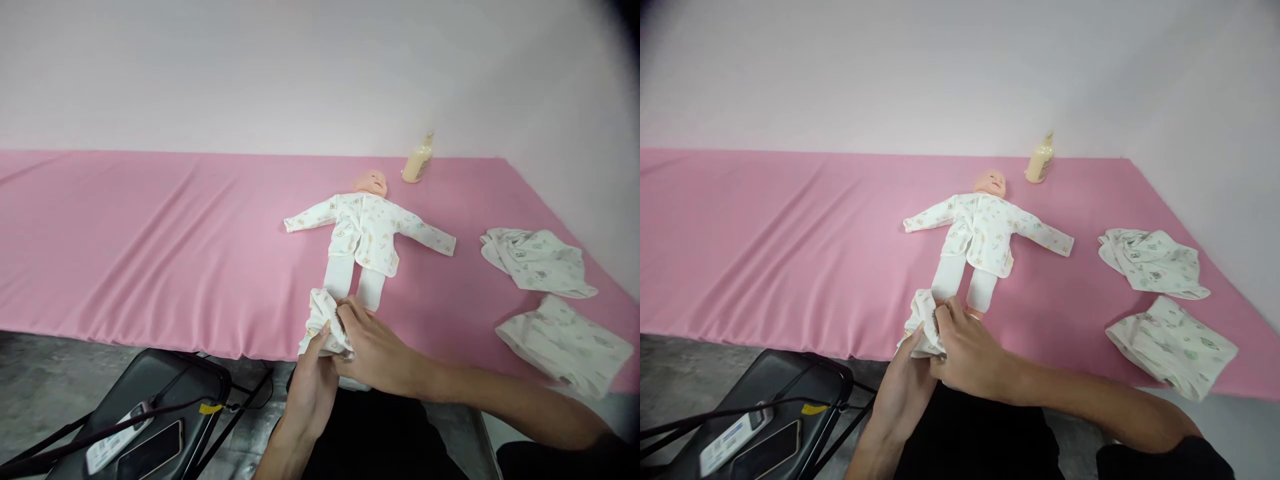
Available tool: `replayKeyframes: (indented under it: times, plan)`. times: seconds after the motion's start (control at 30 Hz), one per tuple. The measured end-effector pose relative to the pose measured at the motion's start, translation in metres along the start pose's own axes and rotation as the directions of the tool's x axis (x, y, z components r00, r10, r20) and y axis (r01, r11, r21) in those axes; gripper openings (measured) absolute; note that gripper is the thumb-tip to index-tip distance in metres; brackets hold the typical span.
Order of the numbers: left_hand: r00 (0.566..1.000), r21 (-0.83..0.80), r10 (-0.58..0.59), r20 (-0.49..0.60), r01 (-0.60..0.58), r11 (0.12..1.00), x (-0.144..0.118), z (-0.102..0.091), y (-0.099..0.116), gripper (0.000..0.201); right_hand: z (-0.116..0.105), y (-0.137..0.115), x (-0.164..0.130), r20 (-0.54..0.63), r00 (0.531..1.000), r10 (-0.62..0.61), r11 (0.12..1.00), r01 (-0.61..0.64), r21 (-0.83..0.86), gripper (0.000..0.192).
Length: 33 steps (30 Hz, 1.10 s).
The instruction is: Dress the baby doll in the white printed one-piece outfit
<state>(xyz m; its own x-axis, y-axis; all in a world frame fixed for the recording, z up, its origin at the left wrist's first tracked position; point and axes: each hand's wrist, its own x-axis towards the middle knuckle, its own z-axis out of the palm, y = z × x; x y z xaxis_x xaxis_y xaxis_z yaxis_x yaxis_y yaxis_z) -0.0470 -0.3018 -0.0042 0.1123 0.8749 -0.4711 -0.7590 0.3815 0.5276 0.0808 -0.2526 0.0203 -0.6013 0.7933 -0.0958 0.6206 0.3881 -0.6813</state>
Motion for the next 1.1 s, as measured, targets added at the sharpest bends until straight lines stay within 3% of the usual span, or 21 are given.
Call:
replayKeyframes:
  times: [0.23, 0.37, 0.63, 0.73, 0.87, 0.97, 1.1]
  plan:
    - [1.000, 0.046, 0.024, 0.002, -0.024, 0.999, -0.004, 0.000, -0.002, 0.057, 0.020, -0.003, -0.001, -0.143, 0.988, -0.054, 0.977, 0.023, -0.210, 0.029]
    - [0.999, 0.054, 0.054, 0.009, -0.054, 0.997, -0.004, -0.002, -0.008, 0.057, 0.021, -0.001, -0.001, -0.179, 0.981, -0.078, 0.986, 0.049, -0.158, 0.032]
    - [0.994, 0.041, 0.113, 0.003, -0.113, 0.993, -0.001, -0.005, -0.021, 0.053, 0.017, 0.009, -0.003, -0.150, 0.987, -0.057, 0.996, 0.066, 0.058, 0.032]
    - [0.989, 0.029, 0.149, 0.019, -0.150, 0.988, 0.003, -0.002, -0.021, 0.047, 0.013, 0.018, 0.006, -0.102, 0.992, -0.067, 0.994, 0.076, 0.078, 0.022]
    - [0.983, 0.060, 0.183, 0.023, -0.184, 0.981, 0.006, 0.001, -0.017, 0.029, 0.004, 0.031, 0.020, -0.068, 0.997, 0.033, 0.992, -0.024, 0.125, 0.011]
    - [0.981, 0.080, 0.188, 0.047, -0.191, 0.978, 0.004, 0.001, -0.012, 0.024, -0.002, 0.034, 0.022, -0.086, 0.993, 0.080, 0.991, -0.070, 0.111, 0.017]
    - [0.989, 0.100, 0.130, 0.072, -0.137, 0.985, -0.006, -0.009, -0.003, 0.024, -0.009, 0.033, 0.021, -0.056, 0.995, 0.084, 0.996, -0.082, 0.046, 0.008]
